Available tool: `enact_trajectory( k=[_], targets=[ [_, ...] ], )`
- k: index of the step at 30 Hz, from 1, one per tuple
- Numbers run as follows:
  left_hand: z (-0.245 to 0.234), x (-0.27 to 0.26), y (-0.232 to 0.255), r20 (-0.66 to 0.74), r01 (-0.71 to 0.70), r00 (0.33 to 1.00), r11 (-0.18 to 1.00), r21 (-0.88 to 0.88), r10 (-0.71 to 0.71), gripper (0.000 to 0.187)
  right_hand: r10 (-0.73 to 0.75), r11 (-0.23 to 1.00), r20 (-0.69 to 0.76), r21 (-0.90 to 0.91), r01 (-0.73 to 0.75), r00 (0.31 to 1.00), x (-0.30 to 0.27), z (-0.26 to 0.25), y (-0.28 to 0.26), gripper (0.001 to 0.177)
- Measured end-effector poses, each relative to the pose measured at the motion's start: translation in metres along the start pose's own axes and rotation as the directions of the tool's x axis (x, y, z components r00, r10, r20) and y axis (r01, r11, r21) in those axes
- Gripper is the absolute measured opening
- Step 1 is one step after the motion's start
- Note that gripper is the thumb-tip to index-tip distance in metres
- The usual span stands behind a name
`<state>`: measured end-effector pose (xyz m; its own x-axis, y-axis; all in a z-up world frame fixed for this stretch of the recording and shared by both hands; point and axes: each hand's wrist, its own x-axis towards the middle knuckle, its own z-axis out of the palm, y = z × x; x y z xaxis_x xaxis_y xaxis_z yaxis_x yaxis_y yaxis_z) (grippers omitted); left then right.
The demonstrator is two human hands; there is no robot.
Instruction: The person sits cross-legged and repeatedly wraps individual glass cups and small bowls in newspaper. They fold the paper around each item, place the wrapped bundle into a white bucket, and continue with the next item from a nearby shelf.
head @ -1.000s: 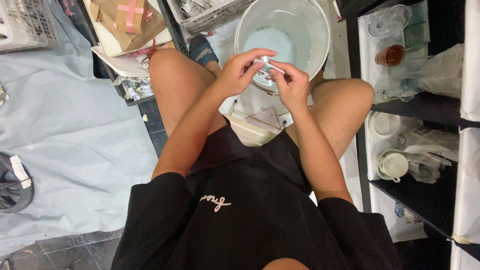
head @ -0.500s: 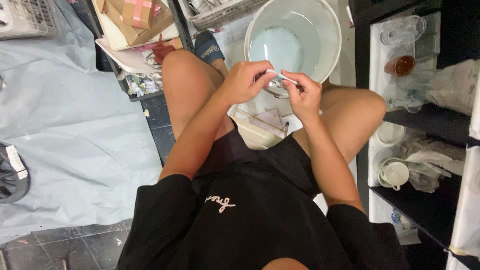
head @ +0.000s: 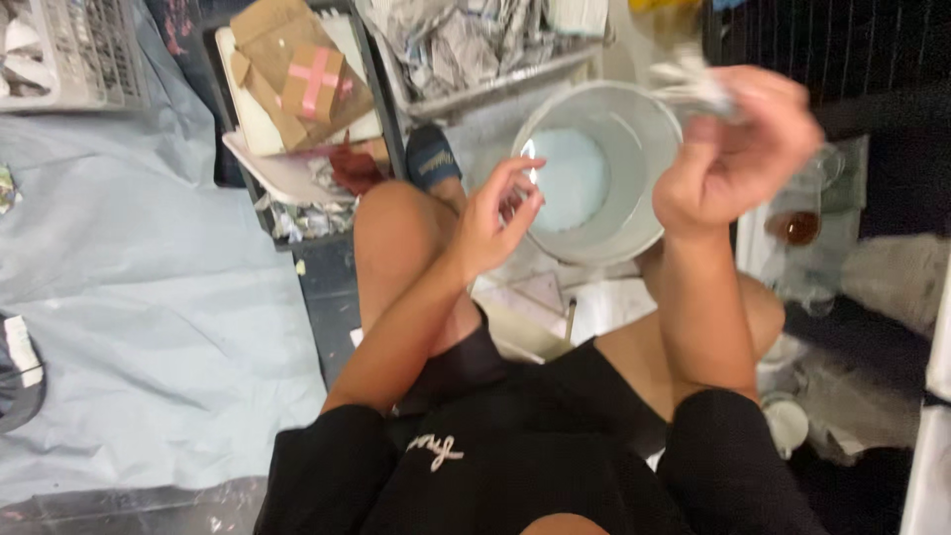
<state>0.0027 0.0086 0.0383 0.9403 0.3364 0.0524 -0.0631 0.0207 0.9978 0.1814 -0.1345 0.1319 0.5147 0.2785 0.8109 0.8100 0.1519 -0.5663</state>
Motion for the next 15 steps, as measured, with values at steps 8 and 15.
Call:
enact_trajectory(
  k=[8, 15],
  targets=[
    [0.004, 0.021, -0.006, -0.024, 0.056, 0.998, 0.995, 0.082, -0.055, 0.042, 0.148, 0.942, -0.121, -0.285, -0.177, 0.982, -0.022, 0.126, 0.197, 0.052],
    [0.011, 0.023, -0.01, 0.112, 0.02, 0.992, 0.959, 0.281, -0.053, 0.02, 0.622, 0.743, 0.451, -0.598, -0.3, 0.64, -0.191, 0.081, 0.234, 0.065]
  ],
)
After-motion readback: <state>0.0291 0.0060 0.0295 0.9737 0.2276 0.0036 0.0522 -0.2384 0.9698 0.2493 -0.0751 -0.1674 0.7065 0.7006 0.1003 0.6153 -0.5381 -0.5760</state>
